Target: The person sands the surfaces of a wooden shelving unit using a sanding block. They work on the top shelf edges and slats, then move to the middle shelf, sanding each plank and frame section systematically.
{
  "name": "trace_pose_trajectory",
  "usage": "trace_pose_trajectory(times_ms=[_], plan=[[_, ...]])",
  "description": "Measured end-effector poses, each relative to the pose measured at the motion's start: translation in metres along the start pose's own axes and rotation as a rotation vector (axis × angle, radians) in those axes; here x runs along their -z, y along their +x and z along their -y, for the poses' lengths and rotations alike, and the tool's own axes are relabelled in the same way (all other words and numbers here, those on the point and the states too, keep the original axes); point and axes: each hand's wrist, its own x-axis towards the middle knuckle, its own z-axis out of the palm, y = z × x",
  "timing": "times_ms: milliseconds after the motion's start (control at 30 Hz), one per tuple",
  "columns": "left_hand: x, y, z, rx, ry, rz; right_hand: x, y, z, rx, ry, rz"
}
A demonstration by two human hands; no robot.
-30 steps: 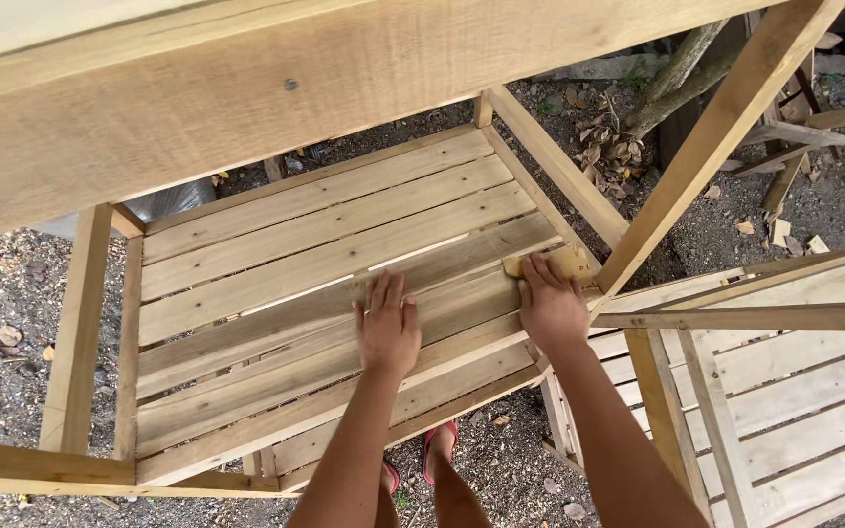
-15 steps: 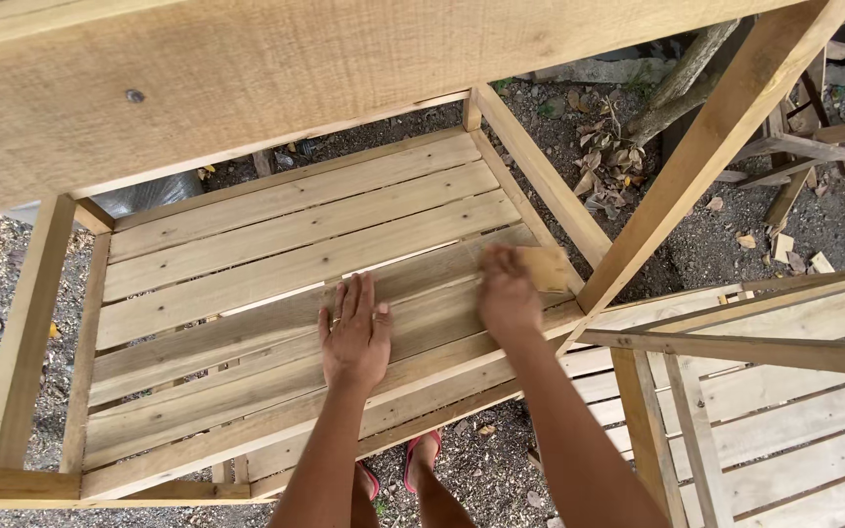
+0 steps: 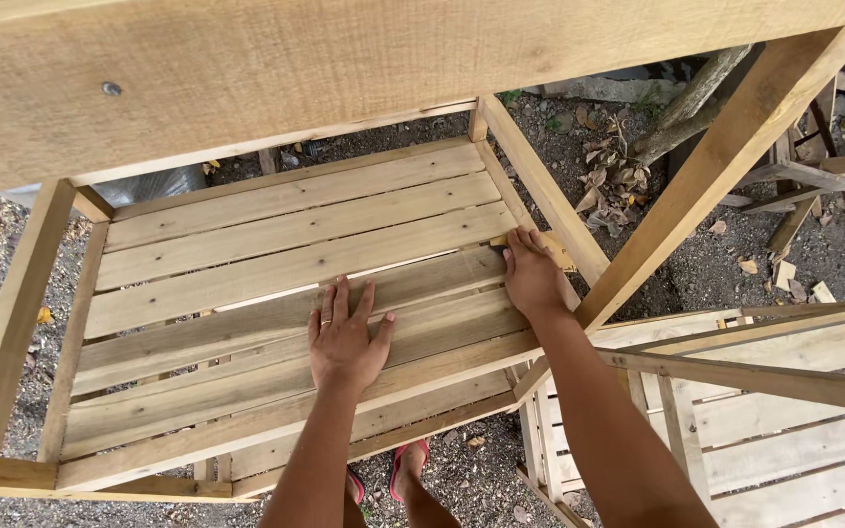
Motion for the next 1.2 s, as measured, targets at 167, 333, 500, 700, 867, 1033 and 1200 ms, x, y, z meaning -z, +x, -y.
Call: trace_pose_trajectory(times_ms=[167,333,500,700,867,1033,1200], plan=[[0.005,-0.005,-0.003,0.014,0.022,0.001,-0.011,-0.038,0.014,-0.051,-0.086,0.037],[0.004,-0.003,-0.004,0.032,0.019,0.040,-0.022,0.020,-0.002,-0.086,-0.097,-0.017],[0.002,-0.003,-0.002,0.025,0.044,0.033,-0.025,-0.026,0.011,-0.016,-0.150,-0.026],[0.000,-0.002,-0.003,0.029,0.015,0.002,-0.011,-0.010,0.005,-0.044,-0.098,-0.055],[0.003,-0.004,-0.003,0.021,0.005,-0.019,-0.003,0.015,0.025,0.011,-0.102,-0.053],[0.006,-0.004,-0.004,0.024,0.013,-0.004,0.016,-0.076,0.051,0.074,-0.195,0.008],[0.003,-0.004,-0.004,0.012,0.010,-0.042,0.030,-0.046,0.047,0.015,-0.090,0.019]])
